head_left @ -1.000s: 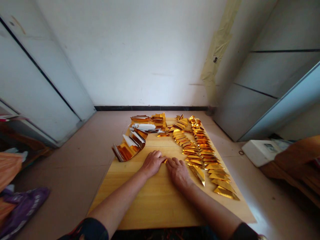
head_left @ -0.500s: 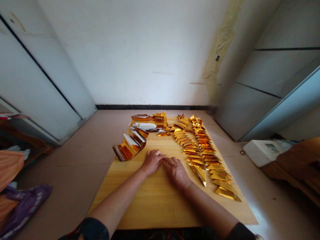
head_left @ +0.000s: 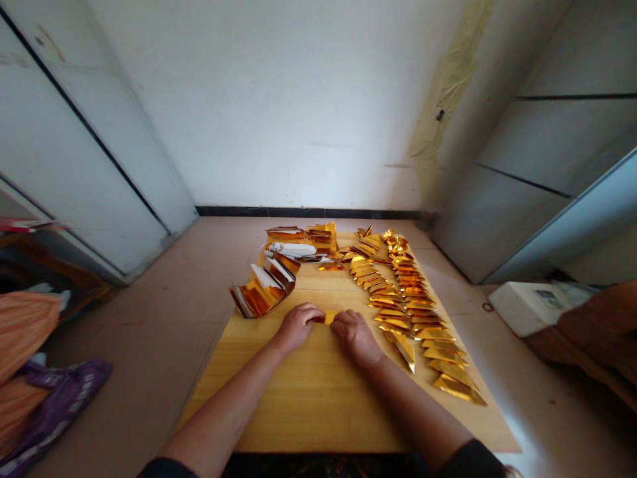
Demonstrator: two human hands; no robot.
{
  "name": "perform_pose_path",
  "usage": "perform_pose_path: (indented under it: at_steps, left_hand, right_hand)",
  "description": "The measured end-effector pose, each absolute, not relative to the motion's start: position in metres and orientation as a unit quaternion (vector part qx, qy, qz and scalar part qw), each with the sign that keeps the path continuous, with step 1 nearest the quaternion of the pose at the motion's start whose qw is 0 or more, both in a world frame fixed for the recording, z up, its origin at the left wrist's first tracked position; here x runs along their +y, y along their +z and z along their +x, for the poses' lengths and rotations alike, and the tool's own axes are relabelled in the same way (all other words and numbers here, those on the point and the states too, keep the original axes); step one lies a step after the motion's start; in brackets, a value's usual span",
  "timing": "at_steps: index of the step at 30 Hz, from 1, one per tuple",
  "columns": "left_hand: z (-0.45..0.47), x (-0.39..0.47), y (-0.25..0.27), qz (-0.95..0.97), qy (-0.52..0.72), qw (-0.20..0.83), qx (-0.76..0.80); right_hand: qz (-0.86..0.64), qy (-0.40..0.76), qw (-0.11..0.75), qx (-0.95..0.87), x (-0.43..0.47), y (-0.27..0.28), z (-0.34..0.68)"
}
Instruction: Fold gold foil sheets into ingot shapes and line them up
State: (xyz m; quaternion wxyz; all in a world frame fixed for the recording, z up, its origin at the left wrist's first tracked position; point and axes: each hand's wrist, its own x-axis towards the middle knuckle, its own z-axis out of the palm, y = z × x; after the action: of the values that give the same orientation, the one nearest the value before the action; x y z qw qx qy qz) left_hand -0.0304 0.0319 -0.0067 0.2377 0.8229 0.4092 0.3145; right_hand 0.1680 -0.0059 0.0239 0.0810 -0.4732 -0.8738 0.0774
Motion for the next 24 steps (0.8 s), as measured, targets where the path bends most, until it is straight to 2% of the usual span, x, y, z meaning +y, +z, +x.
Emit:
perform_pose_path:
  at_steps: [7, 10, 16, 24]
  left_hand:
    - [-0.037, 0.02, -0.016, 0.877, 0.312, 0.057, 0.362]
    - [-0.037, 0.017, -0.014, 0.887, 0.298, 0.016, 0.353]
    - [-0.035, 0.012, -0.01, 0.888, 0.285, 0.006, 0.361]
    - [-0.023, 0.021, -0.004, 0.867, 0.284, 0.06, 0.405]
  right_hand:
    - [-0.459, -0.002, 0.045, -0.888, -0.014, 0.024, 0.161]
    - [-0.47, -0.021, 0.03, -0.882, -0.014, 0.022, 0.154]
    - [-0.487, -0.01, 0.039, -0.872, -0.017, 0.02, 0.159]
    - [-0.531, 0.023, 0.087, -0.842, -0.01, 0.018, 0.166]
